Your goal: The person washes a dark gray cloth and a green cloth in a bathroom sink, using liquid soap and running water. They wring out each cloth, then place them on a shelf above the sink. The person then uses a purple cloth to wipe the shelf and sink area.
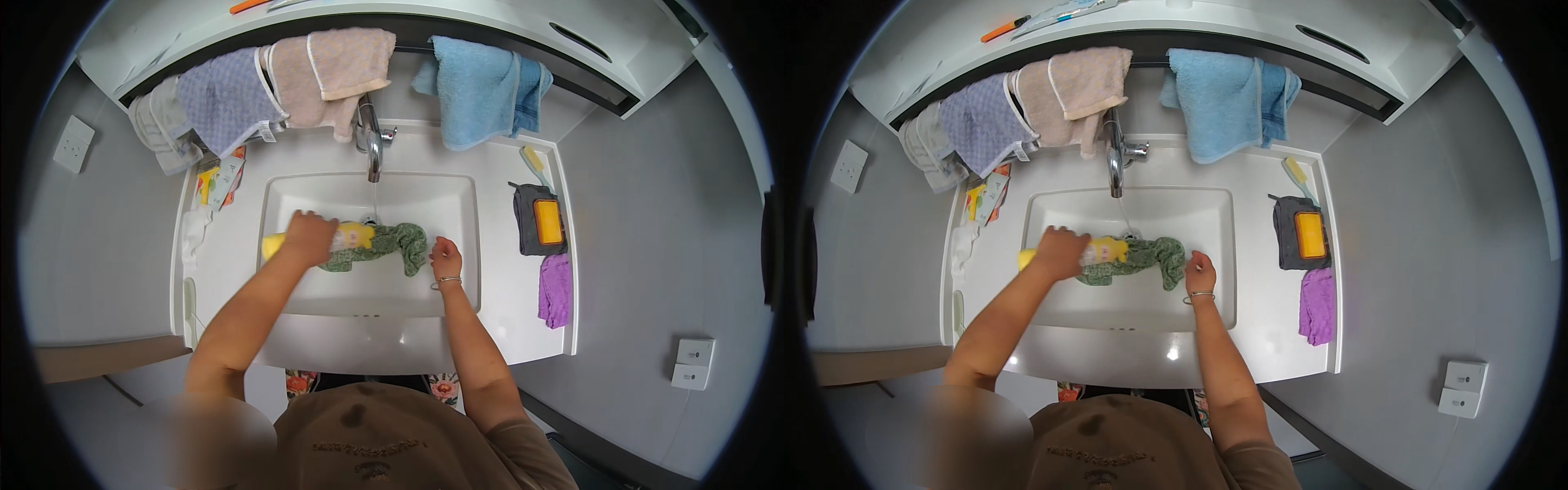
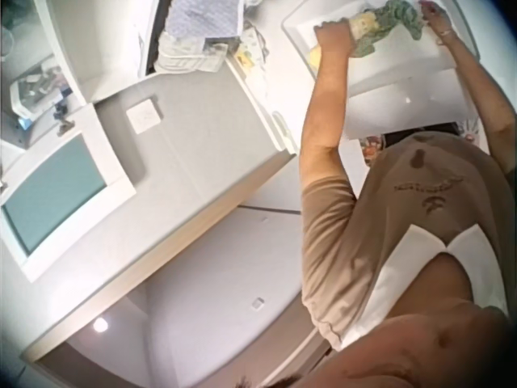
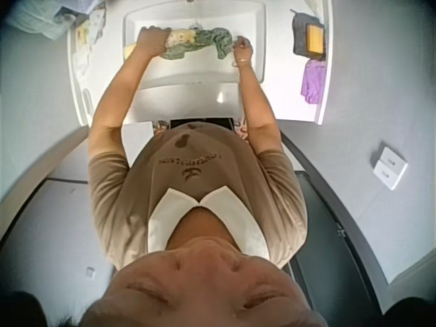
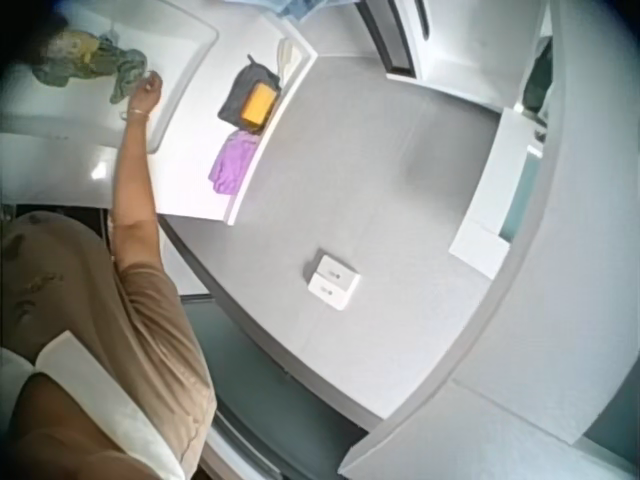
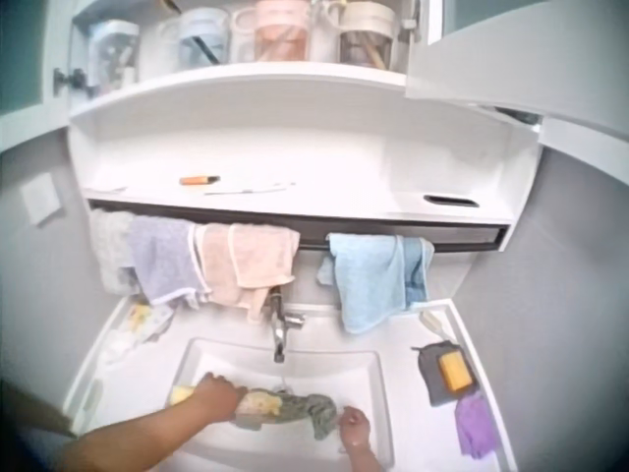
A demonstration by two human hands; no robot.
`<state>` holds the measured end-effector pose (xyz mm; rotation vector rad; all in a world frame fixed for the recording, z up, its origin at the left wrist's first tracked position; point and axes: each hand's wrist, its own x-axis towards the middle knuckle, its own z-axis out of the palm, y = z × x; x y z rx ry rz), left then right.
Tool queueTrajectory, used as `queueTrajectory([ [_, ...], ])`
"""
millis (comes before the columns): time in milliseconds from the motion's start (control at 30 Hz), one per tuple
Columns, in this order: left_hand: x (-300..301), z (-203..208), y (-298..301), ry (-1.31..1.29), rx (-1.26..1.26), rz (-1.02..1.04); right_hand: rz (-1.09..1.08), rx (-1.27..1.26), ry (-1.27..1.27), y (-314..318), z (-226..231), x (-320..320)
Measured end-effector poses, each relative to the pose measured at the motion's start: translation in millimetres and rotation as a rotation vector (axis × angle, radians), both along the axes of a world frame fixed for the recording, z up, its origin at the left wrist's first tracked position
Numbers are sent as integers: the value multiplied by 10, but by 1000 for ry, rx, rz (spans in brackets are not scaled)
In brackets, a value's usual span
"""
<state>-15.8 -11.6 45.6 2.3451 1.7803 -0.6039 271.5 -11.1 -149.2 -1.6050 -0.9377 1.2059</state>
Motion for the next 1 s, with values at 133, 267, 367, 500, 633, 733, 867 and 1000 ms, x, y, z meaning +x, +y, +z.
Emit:
queueTrajectory([
  [133, -460, 119, -140, 42, -66, 118, -13, -30, 15, -23, -70, 39],
  [267, -532, 74, -328, -50, -14, 115, 45, -8, -86, -8, -402, 12],
  [367, -454, 97, -370, -167, 46, 117, 69, 25, -90, 40, -541, -50],
  [500, -404, 67, -408, -362, 111, 142, 75, 28, 21, 124, -389, -177],
  [633, -235, 5, -441, -460, 128, 169, 203, -53, 207, 175, 244, -539],
  [733, -193, -31, -432, -428, 150, 127, 251, -55, 259, 258, 459, -651],
  [867, -271, -59, -462, -365, 167, 137, 213, -63, 246, 333, 572, -589],
  [1000, -520, 84, -513, -551, 211, 309, 209, -88, 204, 303, 342, -481],
])
